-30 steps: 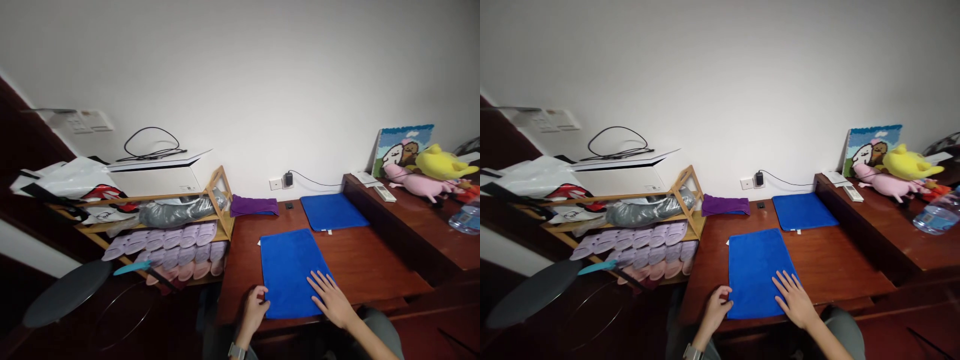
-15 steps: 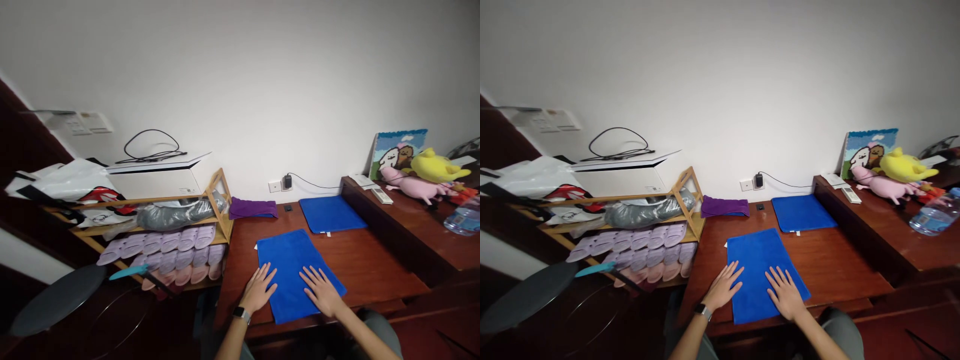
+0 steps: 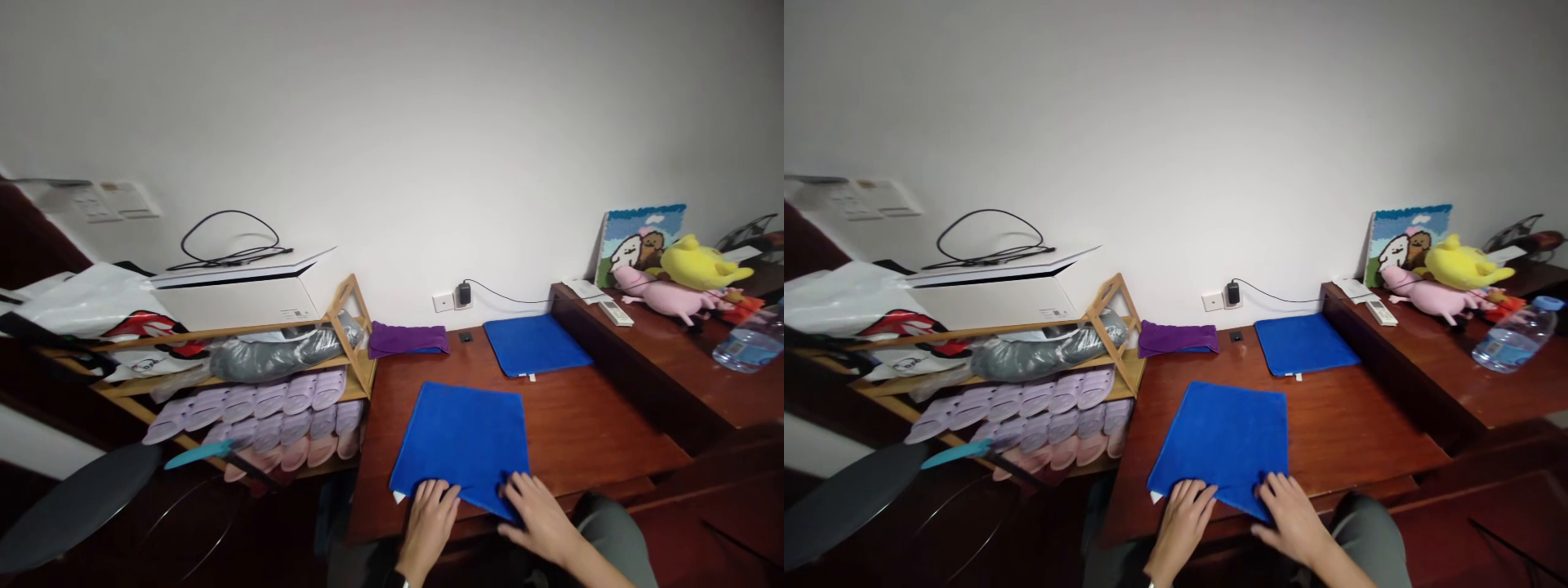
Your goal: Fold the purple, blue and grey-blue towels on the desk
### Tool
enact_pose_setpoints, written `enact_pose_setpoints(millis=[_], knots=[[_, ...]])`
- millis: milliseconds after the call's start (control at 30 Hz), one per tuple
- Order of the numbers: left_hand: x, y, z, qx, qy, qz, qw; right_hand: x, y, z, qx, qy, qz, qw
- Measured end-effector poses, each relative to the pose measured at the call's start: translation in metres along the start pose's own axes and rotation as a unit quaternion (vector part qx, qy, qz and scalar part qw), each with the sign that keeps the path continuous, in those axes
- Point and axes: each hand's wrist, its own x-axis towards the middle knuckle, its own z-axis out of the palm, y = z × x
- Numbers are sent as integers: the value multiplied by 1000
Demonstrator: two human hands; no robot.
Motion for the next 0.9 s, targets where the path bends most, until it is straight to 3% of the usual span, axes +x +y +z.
enact_pose_setpoints(millis=[67,167,367,500,600,733,900], knots=[[-3,-7,2,-7,-2,4,1000,-24,5,4,-5,-18,-14,1000],[-9,-20,4,-19,-7,5,1000,-31,16,-11,25,-12,-1,1000],[-12,-53,-2,-42,7,-25,999,12,20,-94,114,22,-24,993],[-6,-76,-14,-92,63,-37,993,37,25,-142,99,78,-62,990],[9,-87,-38,-176,105,-72,976,50,36,-163,114,104,-59,986],[46,-95,-95,-274,128,-127,945,66,51,-185,195,119,-1,974],[96,-99,-164,-335,78,-117,932,87,60,-215,316,100,83,940]])
